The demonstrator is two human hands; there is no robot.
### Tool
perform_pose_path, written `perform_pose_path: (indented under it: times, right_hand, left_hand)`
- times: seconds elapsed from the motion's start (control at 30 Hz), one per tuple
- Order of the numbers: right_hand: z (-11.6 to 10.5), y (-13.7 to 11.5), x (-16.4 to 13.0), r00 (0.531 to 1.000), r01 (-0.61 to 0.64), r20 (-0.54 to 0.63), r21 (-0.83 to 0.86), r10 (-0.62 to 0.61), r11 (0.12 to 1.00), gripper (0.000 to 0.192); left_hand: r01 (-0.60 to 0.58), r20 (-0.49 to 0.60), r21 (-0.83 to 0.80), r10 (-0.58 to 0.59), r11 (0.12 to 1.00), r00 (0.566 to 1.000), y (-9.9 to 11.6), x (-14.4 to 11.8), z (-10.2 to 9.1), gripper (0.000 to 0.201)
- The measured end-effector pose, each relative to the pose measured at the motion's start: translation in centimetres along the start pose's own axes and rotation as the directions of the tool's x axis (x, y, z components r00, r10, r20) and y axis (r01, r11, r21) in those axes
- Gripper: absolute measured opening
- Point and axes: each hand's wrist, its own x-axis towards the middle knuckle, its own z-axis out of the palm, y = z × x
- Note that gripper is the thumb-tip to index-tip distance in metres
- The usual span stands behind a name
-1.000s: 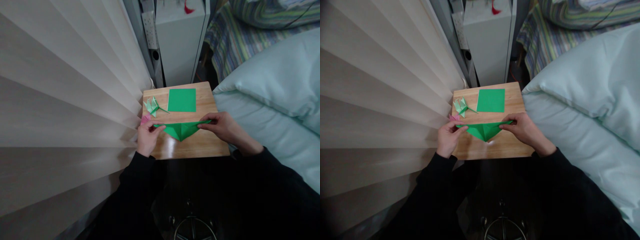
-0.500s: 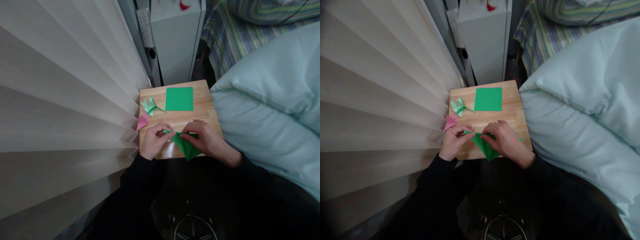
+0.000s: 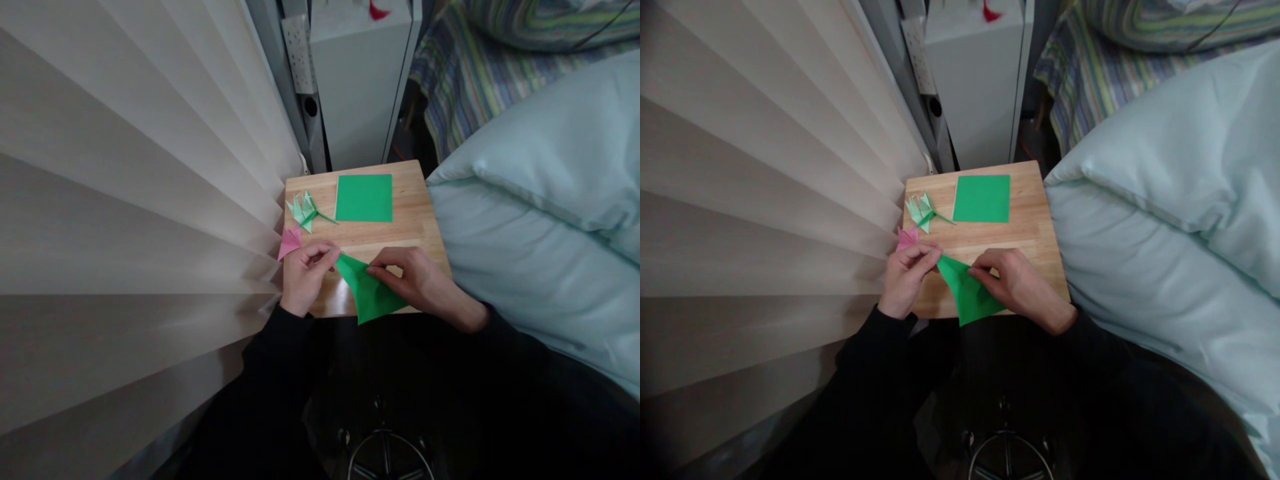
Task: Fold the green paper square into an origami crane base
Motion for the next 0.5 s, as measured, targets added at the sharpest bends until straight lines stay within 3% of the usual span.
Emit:
perform_pose_path:
  times: [0.13, 0.5]
  right_hand:
    - [0.24, 0.69, -0.01, 0.997, 0.06, -0.032, -0.104, -0.064, 0.993, 0.024]
    - [0.27, 0.79, 0.0, 0.984, 0.113, -0.101, -0.301, -0.15, 0.947, 0.027]
  left_hand:
    - [-0.003, -0.009, 0.061, 0.003, 0.998, 1.0, 0.09, -0.06, 0.05, 0.025]
    - [0.015, -0.09, -0.152, -0.029, 0.988, 0.995, -0.33, -0.12, 0.19, 0.02]
